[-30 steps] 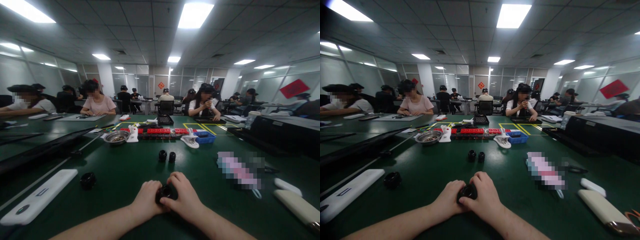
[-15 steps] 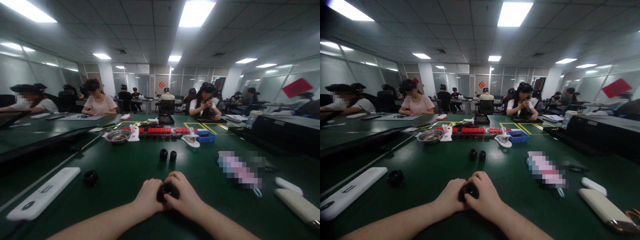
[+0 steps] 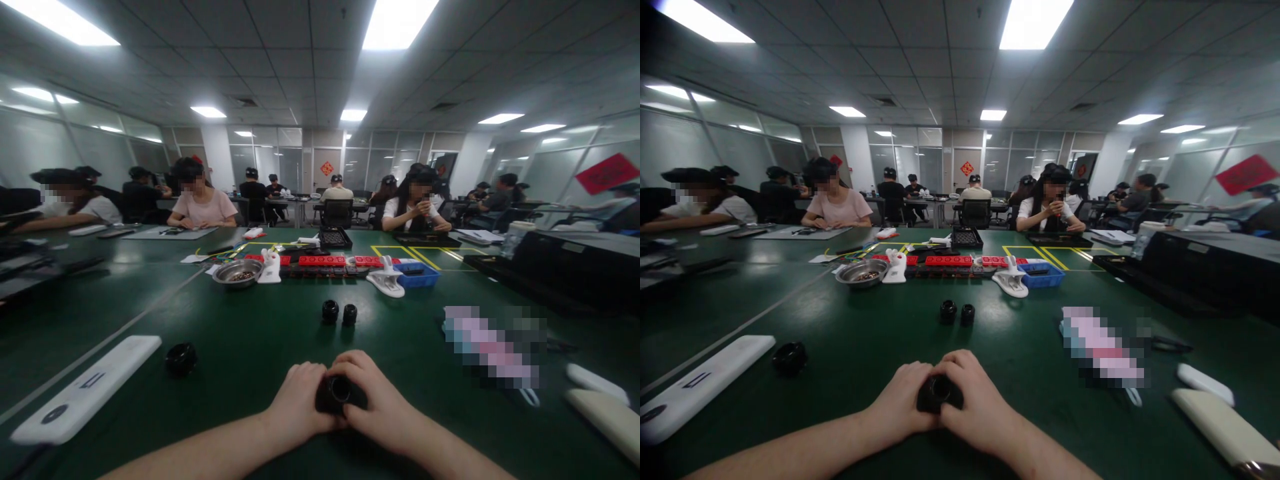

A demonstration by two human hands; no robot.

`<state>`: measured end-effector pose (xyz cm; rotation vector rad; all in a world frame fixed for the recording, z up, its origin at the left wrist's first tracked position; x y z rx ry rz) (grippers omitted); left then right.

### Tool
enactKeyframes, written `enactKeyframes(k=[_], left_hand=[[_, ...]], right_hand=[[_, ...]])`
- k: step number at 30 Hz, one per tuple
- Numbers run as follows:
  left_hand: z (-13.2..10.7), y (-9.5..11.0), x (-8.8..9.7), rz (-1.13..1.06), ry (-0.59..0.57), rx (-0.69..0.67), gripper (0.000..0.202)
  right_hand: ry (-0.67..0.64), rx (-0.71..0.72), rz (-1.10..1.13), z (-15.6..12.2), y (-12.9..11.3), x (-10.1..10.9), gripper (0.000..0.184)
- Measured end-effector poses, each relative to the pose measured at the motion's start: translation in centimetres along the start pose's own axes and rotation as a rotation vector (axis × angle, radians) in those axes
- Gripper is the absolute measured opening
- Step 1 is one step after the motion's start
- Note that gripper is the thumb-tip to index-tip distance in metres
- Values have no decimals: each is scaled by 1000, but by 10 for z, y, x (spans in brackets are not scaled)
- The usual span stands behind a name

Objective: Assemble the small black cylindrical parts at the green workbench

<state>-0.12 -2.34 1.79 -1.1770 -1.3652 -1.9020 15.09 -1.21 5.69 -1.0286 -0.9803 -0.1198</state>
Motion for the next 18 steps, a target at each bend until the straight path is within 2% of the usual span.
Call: enactKeyframes(k=[2,5,8,11,12,15,16,18], left_hand=[[0,-1,0,-1,-12,8,47],[-1,-3,-1,6,-26,37,44],[-1,-4,-3,4,-22,34,40],[1,-4,-5,32,-18,24,38],[1,-4,-5,36,-17,15,39],[1,-5,-6,31,-4,-17,41],[1,-5,-6,31,-2,-15,42],[1,-5,-6,41,-4,-3,43]], right_hand=[[-24,6,36,-1,2,1,54],[83,-103,-18,-1,5,-1,55],[164,-186,-123,1,3,-4,39],[128,-137,-135,1,0,-6,23],[86,-90,-104,1,-1,-6,25],[-29,-1,0,-1,3,-7,57],[-30,-17,14,-2,5,-7,64],[38,-90,4,-1,9,-6,66]])
Point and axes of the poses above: each hand's wrist, its own z-axis towards the middle knuckle, its own x-axis out of the back of the hand, y = z × x, the point moved 2 cm from there along z, towards the middle knuckle, and after that the axes turned 6 degrees about -x, right-handed, at the moved point
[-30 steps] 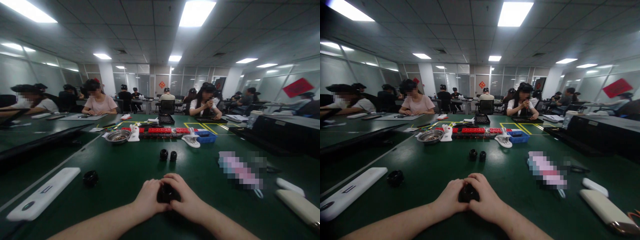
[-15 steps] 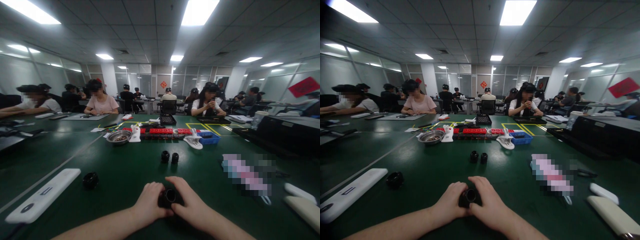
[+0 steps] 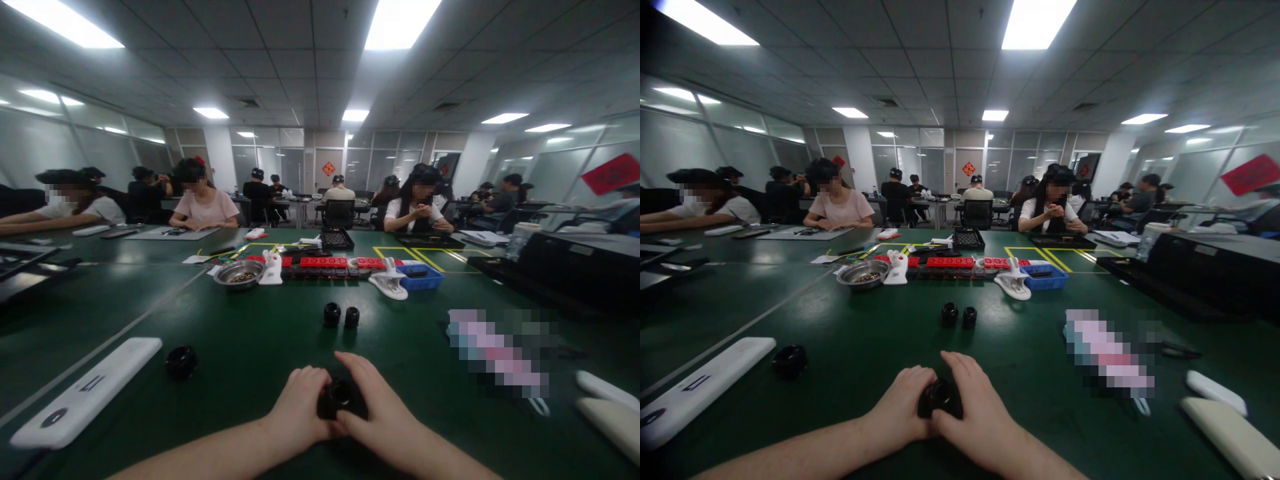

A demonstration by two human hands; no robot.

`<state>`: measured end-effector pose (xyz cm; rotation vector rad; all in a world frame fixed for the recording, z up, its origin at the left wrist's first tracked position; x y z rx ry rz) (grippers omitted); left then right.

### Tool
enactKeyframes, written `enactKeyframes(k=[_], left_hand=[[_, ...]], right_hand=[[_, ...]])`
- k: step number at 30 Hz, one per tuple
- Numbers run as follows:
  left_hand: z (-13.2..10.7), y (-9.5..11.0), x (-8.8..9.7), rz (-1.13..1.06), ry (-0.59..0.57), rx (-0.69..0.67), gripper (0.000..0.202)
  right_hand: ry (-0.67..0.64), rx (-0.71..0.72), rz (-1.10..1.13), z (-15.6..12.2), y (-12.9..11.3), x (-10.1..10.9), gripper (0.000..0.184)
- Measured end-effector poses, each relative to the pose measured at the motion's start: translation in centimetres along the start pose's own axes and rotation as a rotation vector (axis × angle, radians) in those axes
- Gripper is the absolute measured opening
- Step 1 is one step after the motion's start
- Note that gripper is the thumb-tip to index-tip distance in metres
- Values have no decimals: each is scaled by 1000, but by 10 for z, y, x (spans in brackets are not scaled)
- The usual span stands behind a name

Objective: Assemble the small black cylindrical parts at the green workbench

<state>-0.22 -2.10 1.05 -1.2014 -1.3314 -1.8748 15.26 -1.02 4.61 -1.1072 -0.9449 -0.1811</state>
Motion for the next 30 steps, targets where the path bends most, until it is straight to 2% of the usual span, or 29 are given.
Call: enactKeyframes(k=[3,5,6,9,11,16,20,23,25,30], left_hand=[[0,1,1,7,-15,27,42],[0,2,2,0,-21,34,41],[-1,3,3,-10,-18,28,41],[-1,4,5,-41,-7,7,47],[-1,4,6,-36,-11,15,48],[-1,4,6,-6,-21,34,45],[-1,3,3,0,-2,3,44],[-1,2,3,-11,1,-21,45],[-1,2,4,-5,-9,-13,45],[-1,4,5,19,-23,13,40]], right_hand=[[115,-75,-48,1,0,1,43],[103,-36,-50,2,-3,2,28],[63,9,-32,1,-5,3,28],[-72,128,53,-1,-8,4,55],[-69,110,69,-2,-5,4,63],[131,-45,-36,2,1,2,38],[122,12,-69,3,-4,0,23],[18,104,13,1,-6,0,40],[-4,97,52,0,-5,1,52],[132,-29,-30,0,-1,1,43]])
Point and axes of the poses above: each hand's wrist, its own z-axis towards the middle knuckle, its own x-axis out of the back of the hand, y = z × x, the point moved 2 cm from there along z, towards the middle knuckle, and after that the axes turned 6 degrees about -x, right-handed, at the moved point
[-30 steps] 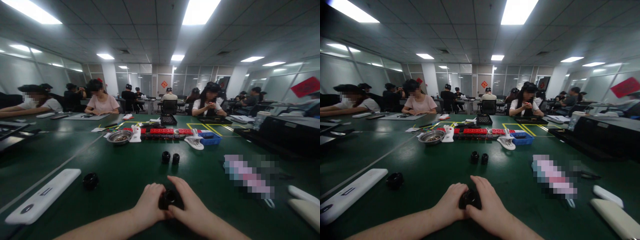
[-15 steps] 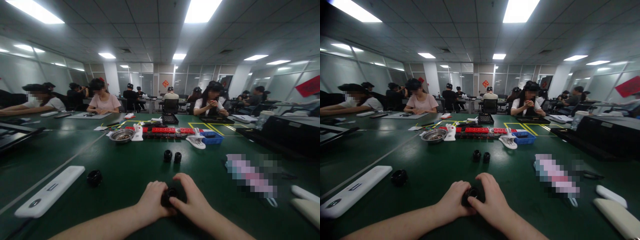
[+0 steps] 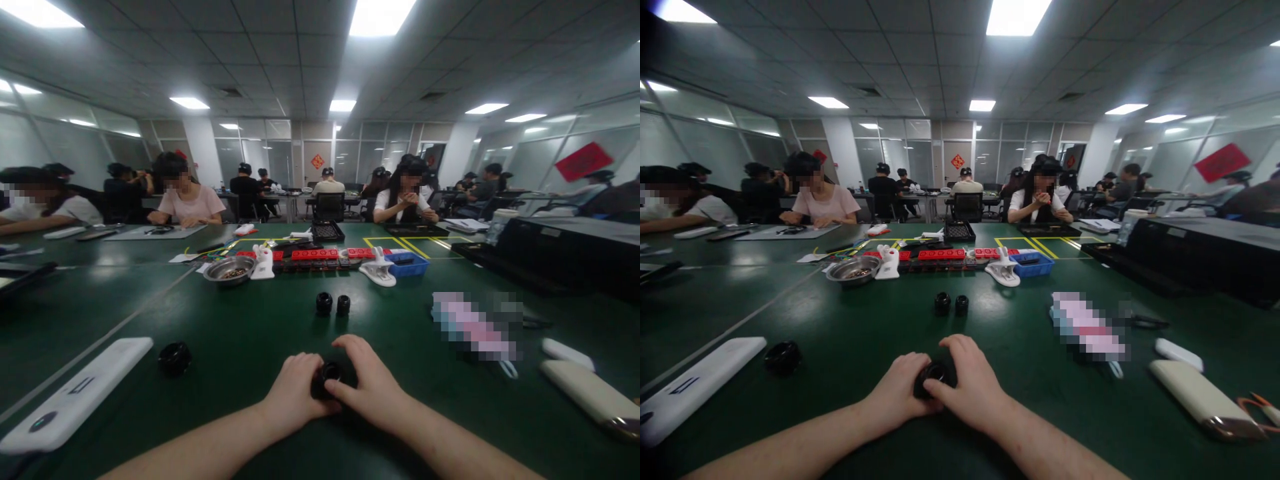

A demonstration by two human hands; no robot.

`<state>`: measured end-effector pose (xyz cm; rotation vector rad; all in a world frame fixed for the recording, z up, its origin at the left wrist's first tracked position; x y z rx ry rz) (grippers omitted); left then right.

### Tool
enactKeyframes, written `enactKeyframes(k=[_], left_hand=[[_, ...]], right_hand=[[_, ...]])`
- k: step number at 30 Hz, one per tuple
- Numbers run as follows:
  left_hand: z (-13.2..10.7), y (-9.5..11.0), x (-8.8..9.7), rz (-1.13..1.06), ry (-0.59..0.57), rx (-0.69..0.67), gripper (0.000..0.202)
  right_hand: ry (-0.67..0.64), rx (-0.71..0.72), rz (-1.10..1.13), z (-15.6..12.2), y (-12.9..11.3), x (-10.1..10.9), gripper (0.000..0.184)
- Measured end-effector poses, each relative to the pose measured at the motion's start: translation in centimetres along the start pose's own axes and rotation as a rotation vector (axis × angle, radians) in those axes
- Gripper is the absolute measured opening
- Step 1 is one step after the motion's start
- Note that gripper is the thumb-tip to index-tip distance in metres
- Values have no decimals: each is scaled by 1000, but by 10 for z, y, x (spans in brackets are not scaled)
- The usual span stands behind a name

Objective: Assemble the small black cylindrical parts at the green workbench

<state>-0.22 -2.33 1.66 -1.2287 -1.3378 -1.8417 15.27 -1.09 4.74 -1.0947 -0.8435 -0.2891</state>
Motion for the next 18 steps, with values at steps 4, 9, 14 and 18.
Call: enactKeyframes(k=[4,9,14,18], left_hand=[[0,0,0,-21,13,-12,41],[-1,0,3,-40,20,-26,42],[-2,1,2,-32,16,-20,37],[-2,1,2,-54,27,-37,43]], right_hand=[[-43,18,-52,1,-4,1,26],[-188,51,50,0,-4,3,52],[-45,6,20,1,-2,5,39],[-164,75,69,1,-4,4,37]])
Point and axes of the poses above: each hand's wrist, its own z-axis towards the middle knuckle, its own x-axis out of the back of the hand, y = z × x, the point moved 2 cm from there along z, towards the middle knuckle, and after that the axes turned 6 degrees about -x, right-handed, at the moved point
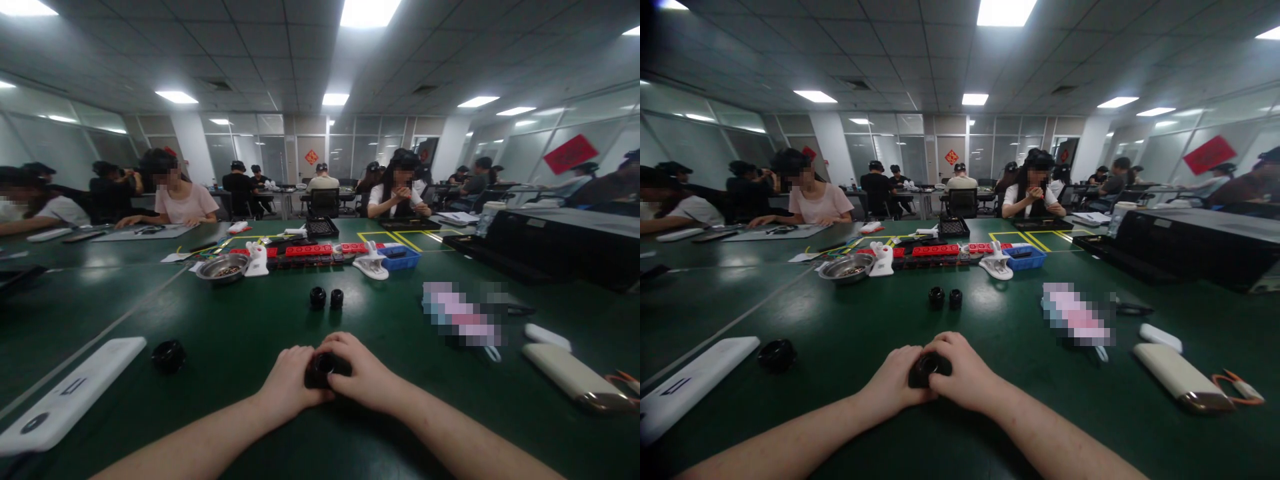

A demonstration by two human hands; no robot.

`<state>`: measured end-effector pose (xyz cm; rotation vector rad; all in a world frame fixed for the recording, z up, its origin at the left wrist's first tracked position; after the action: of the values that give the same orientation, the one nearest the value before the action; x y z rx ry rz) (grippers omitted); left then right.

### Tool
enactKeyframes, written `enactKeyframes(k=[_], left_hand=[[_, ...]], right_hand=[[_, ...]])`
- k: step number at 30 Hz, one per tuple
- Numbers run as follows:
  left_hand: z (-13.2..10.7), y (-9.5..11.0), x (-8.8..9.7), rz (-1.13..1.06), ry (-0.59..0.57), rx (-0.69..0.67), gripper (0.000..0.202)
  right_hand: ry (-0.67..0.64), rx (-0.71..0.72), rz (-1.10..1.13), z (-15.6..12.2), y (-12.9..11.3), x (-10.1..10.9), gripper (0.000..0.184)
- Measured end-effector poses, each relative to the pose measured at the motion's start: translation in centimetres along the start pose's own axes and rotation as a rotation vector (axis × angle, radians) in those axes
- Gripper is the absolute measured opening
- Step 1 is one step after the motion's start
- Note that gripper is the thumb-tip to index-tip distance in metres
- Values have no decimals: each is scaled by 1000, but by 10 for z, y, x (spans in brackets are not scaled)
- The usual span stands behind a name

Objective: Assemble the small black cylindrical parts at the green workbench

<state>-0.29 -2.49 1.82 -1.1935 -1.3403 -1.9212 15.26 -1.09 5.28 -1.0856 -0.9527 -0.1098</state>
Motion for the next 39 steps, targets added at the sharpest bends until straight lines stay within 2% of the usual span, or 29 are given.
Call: enactKeyframes(k=[2,4,8,11,14,17,21,24,25,28,30,33,35,37,39], left_hand=[[0,1,1,-3,-9,0,47],[0,1,2,12,-31,28,44],[1,2,2,48,-49,51,38],[1,1,1,56,-45,44,40],[2,0,0,30,-36,31,44],[1,1,2,29,-42,39,42],[0,2,2,58,-50,59,41],[1,-1,-1,48,-24,36,42],[1,-2,-1,36,-14,24,43],[1,-2,-1,20,-3,12,46],[1,-1,1,25,-16,22,43],[1,0,1,37,-19,30,40],[1,1,1,50,-9,26,40],[1,0,0,57,-3,22,39],[1,0,0,45,0,12,41]], right_hand=[[-58,5,49,0,1,-1,51],[-23,-34,66,0,3,-1,57],[129,-77,-21,1,4,-1,39],[103,-28,-29,1,3,0,26],[-3,35,56,0,4,0,42],[29,-7,79,0,7,-1,54],[155,-87,-42,1,6,-3,39],[107,-47,-51,1,2,-2,27],[59,-24,-28,1,2,-1,29],[-55,-5,44,0,4,0,54],[-14,-42,58,-1,7,0,61],[114,-77,11,0,8,-1,50],[153,-72,-36,1,6,-2,39],[124,-39,-55,1,2,-2,30],[44,1,-23,1,1,-2,33]])
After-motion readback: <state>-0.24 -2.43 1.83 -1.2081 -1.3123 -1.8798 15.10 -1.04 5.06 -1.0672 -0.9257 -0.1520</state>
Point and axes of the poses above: each hand's wrist, its own z-axis towards the middle knuckle, its own x-axis out of the back of the hand, y = z × x, the point moved 2 cm from there along z, towards the middle knuckle, and after that the axes turned 6 degrees about -x, right-handed, at the moved point
